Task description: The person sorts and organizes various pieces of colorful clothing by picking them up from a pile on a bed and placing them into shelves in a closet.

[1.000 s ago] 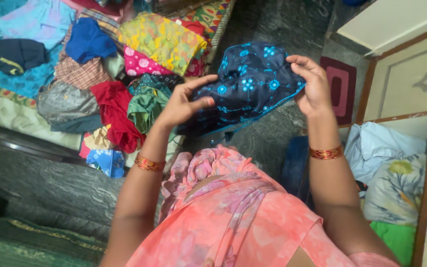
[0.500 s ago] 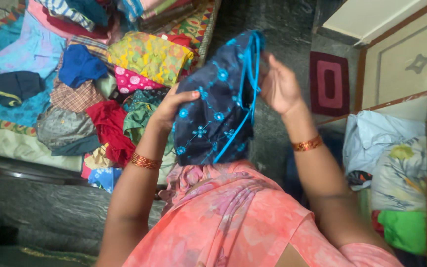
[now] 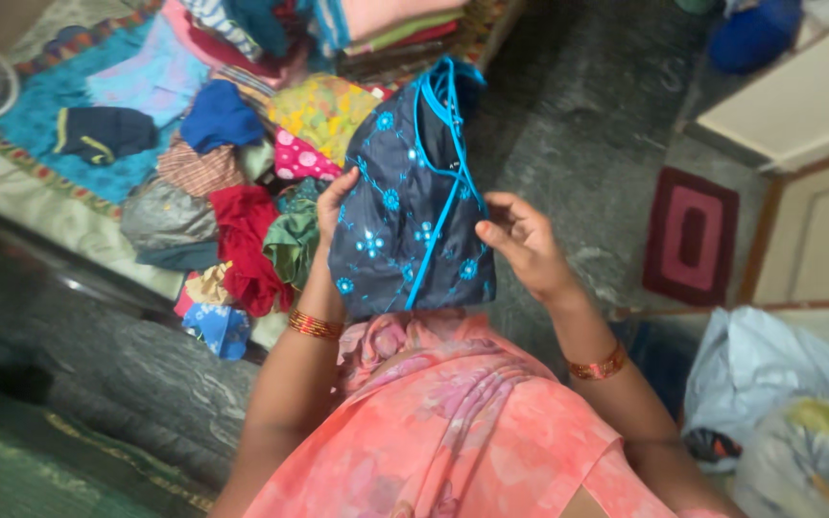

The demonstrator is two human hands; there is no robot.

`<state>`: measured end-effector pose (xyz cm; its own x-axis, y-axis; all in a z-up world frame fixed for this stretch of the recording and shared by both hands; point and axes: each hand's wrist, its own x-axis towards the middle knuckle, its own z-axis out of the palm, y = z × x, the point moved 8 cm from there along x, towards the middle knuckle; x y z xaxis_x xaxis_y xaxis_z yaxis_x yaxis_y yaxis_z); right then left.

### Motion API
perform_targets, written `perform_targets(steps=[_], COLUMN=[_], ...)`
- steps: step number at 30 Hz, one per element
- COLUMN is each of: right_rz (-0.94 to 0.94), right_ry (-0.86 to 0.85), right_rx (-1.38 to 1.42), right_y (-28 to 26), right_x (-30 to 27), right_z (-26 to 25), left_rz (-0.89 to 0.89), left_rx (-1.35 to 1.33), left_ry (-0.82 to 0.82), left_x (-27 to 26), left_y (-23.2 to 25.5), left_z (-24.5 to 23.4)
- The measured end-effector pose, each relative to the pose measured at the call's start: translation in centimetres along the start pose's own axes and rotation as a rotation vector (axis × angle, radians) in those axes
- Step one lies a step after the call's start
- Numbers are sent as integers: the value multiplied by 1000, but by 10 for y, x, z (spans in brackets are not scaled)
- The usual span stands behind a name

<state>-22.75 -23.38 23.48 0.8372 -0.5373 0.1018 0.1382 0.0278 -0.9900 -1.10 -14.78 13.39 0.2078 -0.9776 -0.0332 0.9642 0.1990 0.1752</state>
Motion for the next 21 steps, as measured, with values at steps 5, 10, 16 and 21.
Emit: perform_targets(steps=[5, 10, 16, 21], right_rz=[117, 52, 191, 33], right_ry=[-26, 125, 46, 17], right_rx=[81, -142, -151, -131], right_y=[7, 10, 35, 76], right_x=[14, 17, 20, 35], right_z=[-23, -95, -100, -42], left_rz=[55, 117, 148, 230], left_rx=[4, 86, 81, 256], left_ry=[-14, 122, 210, 186], left_x=[-1, -3, 6, 6], left_y=[-5, -15, -44, -50], left_z=[18, 49, 45, 51])
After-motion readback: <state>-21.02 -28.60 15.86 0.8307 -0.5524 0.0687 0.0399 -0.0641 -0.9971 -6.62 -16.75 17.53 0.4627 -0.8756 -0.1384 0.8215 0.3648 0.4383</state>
